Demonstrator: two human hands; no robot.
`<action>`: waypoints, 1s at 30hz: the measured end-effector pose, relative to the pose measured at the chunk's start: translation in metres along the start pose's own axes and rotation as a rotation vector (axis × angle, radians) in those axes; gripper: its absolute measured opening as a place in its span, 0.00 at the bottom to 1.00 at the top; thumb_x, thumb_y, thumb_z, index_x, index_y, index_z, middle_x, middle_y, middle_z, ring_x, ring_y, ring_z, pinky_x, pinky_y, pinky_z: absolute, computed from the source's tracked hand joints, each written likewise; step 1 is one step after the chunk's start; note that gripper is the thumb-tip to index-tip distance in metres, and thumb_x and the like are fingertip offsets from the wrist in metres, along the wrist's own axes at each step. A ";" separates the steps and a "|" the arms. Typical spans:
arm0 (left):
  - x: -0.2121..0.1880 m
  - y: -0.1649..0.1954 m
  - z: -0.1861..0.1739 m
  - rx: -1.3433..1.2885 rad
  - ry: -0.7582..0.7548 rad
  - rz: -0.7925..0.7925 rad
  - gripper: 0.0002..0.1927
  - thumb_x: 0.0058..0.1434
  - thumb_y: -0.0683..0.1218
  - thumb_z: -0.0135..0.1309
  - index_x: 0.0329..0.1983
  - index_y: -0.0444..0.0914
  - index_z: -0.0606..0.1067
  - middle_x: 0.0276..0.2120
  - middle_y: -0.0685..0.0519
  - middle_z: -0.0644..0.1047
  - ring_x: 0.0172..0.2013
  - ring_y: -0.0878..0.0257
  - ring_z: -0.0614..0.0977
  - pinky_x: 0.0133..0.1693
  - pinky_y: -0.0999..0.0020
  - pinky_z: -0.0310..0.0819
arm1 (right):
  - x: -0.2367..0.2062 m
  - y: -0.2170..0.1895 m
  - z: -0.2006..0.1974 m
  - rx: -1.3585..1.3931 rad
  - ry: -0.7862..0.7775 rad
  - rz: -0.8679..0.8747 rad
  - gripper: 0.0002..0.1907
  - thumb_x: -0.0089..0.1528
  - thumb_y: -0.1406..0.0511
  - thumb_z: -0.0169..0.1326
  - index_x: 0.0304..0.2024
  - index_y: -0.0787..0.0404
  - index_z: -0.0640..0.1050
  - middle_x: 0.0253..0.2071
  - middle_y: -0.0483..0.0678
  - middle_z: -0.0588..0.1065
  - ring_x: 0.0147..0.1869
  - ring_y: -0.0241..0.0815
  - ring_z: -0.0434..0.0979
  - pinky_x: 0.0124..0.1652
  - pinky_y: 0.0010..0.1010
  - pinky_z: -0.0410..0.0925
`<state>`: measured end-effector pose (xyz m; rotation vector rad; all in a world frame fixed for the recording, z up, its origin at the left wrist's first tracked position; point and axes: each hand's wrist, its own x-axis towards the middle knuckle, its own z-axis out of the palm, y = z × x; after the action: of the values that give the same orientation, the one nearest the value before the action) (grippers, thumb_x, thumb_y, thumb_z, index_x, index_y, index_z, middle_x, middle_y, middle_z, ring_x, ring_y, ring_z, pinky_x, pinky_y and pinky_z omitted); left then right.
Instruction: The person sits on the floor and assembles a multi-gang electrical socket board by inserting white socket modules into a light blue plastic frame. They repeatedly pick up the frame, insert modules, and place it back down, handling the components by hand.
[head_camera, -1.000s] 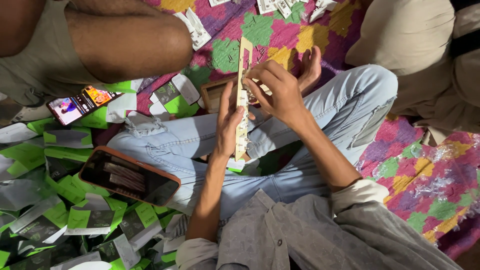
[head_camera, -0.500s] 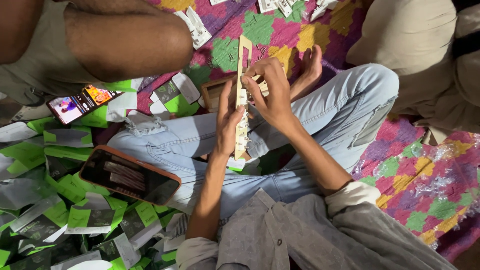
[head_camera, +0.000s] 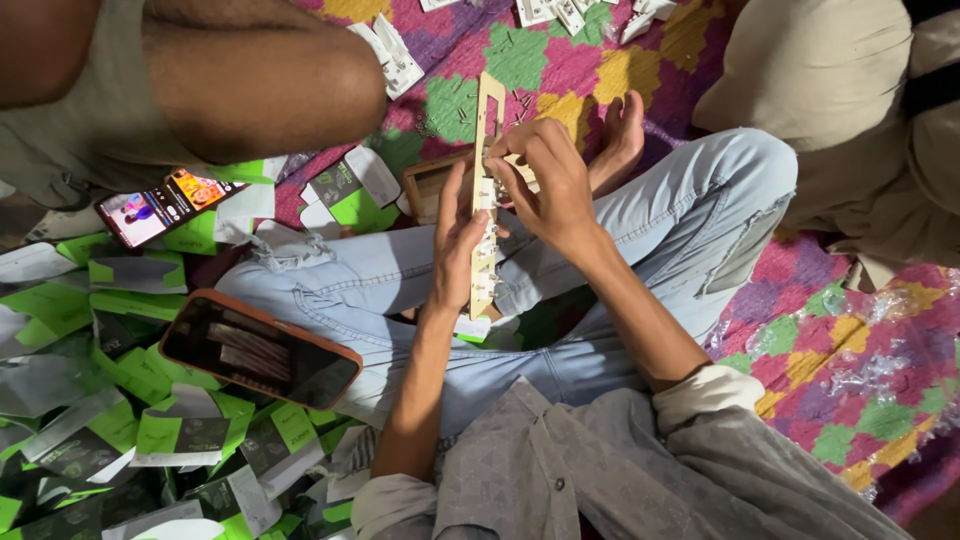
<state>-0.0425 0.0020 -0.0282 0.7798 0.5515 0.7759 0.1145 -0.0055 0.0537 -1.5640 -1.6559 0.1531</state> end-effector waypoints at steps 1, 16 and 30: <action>0.000 0.000 0.000 -0.002 0.002 0.000 0.36 0.72 0.46 0.46 0.80 0.38 0.49 0.61 0.46 0.72 0.53 0.62 0.77 0.48 0.65 0.78 | 0.000 0.000 0.000 -0.006 -0.003 0.006 0.11 0.63 0.74 0.66 0.43 0.66 0.77 0.44 0.53 0.73 0.48 0.53 0.75 0.46 0.40 0.68; 0.001 0.001 -0.001 0.035 -0.001 -0.005 0.35 0.72 0.47 0.47 0.80 0.38 0.51 0.68 0.47 0.68 0.56 0.62 0.76 0.48 0.66 0.78 | -0.003 0.005 0.011 -0.024 0.038 0.114 0.11 0.64 0.71 0.66 0.42 0.67 0.75 0.43 0.54 0.70 0.47 0.52 0.73 0.45 0.39 0.68; 0.001 0.000 0.008 -0.150 -0.042 -0.080 0.37 0.71 0.43 0.44 0.81 0.37 0.48 0.59 0.43 0.73 0.43 0.60 0.78 0.45 0.66 0.76 | -0.009 0.032 0.021 0.386 -0.001 0.311 0.27 0.74 0.63 0.49 0.74 0.60 0.63 0.73 0.55 0.60 0.79 0.53 0.59 0.75 0.43 0.58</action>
<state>-0.0363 -0.0006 -0.0233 0.6303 0.4779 0.7170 0.1251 0.0027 0.0169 -1.5046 -1.2800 0.6005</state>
